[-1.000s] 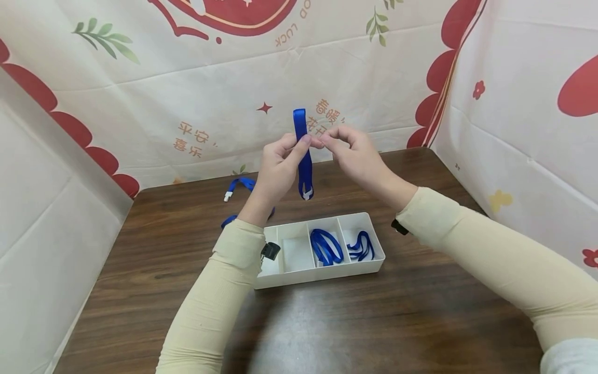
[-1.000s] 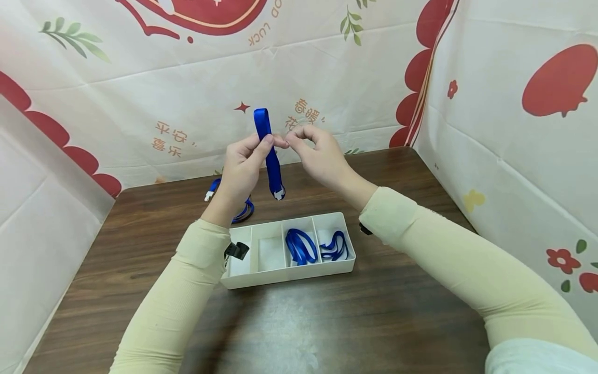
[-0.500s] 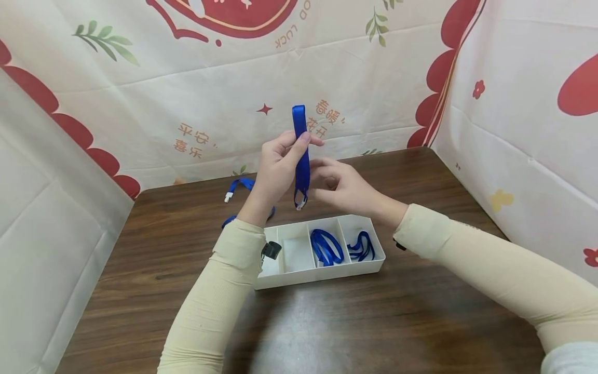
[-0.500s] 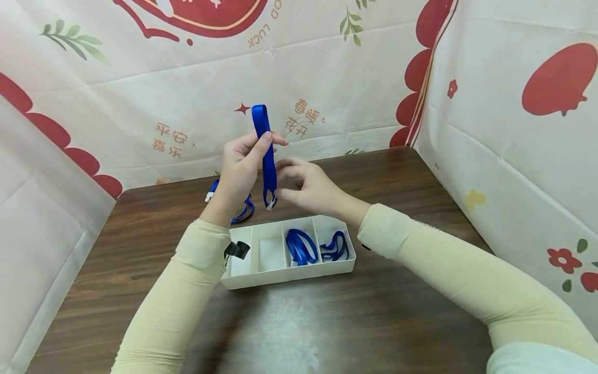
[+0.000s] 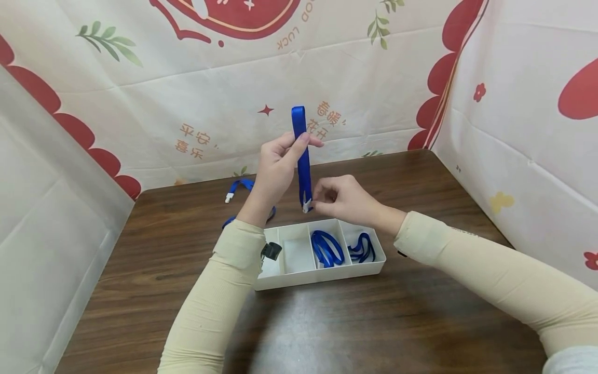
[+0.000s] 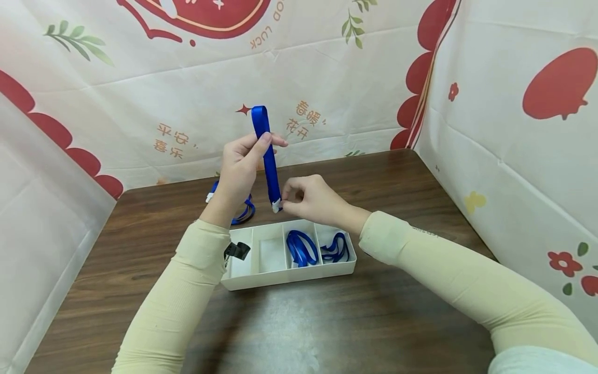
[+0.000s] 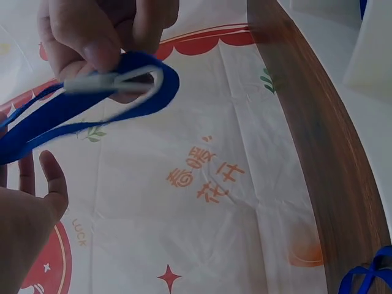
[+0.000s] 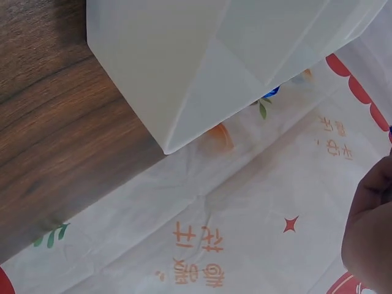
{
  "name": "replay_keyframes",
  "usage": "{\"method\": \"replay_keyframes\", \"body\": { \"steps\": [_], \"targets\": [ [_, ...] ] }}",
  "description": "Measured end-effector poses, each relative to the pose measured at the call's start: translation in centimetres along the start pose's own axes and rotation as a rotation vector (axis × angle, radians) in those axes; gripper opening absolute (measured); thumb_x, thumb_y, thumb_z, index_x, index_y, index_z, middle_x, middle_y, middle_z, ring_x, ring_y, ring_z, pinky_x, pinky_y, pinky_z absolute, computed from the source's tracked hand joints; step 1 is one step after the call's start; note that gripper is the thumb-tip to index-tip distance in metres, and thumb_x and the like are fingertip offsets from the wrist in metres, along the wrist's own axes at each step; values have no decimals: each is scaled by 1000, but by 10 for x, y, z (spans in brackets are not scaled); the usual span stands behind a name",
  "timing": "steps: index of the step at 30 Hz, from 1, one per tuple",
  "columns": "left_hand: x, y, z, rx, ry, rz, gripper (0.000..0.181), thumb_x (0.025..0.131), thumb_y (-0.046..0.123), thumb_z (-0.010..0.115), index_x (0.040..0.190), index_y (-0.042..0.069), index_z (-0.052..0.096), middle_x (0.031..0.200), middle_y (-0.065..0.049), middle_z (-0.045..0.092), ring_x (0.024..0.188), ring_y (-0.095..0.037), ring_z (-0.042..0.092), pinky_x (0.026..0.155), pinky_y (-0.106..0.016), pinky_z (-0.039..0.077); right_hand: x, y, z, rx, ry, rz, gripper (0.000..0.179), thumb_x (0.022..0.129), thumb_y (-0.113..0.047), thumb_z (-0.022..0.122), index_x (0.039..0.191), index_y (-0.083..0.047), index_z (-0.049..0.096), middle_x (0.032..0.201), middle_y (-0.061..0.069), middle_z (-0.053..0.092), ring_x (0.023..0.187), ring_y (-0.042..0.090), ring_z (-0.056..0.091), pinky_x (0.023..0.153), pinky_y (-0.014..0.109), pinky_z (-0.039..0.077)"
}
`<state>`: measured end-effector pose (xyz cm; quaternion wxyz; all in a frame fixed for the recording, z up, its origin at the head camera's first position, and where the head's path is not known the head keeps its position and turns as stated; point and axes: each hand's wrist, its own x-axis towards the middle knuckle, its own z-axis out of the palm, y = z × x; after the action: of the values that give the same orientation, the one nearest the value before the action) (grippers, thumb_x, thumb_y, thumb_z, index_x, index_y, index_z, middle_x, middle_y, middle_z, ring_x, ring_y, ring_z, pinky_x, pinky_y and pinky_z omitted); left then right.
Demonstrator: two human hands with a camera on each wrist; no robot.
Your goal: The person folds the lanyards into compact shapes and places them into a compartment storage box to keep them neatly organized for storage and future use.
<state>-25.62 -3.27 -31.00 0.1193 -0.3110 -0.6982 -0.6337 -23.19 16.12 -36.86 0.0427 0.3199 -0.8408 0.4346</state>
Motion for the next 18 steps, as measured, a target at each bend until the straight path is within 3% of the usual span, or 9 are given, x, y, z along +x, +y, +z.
{"method": "replay_keyframes", "body": {
  "steps": [8, 18],
  "targets": [
    [1, 6, 0, -71, 21, 1, 36, 113, 22, 52, 110, -4, 77, 112, -14, 81, 126, -20, 69, 114, -37, 48, 4, 7, -1, -30, 40, 112, 20, 94, -1, 65, 114, -5, 65, 108, 12, 74, 94, 22, 67, 85, 35, 58],
    [3, 11, -3, -103, 25, 5, 38, 113, 24, 51, 111, -4, 77, 112, -10, 82, 129, -21, 67, 118, -37, 46, 6, 11, -15, -111, 190, 68, 16, 98, -2, 69, 114, -4, 66, 104, 11, 73, 84, 21, 60, 73, 23, 50]
  ]
}}
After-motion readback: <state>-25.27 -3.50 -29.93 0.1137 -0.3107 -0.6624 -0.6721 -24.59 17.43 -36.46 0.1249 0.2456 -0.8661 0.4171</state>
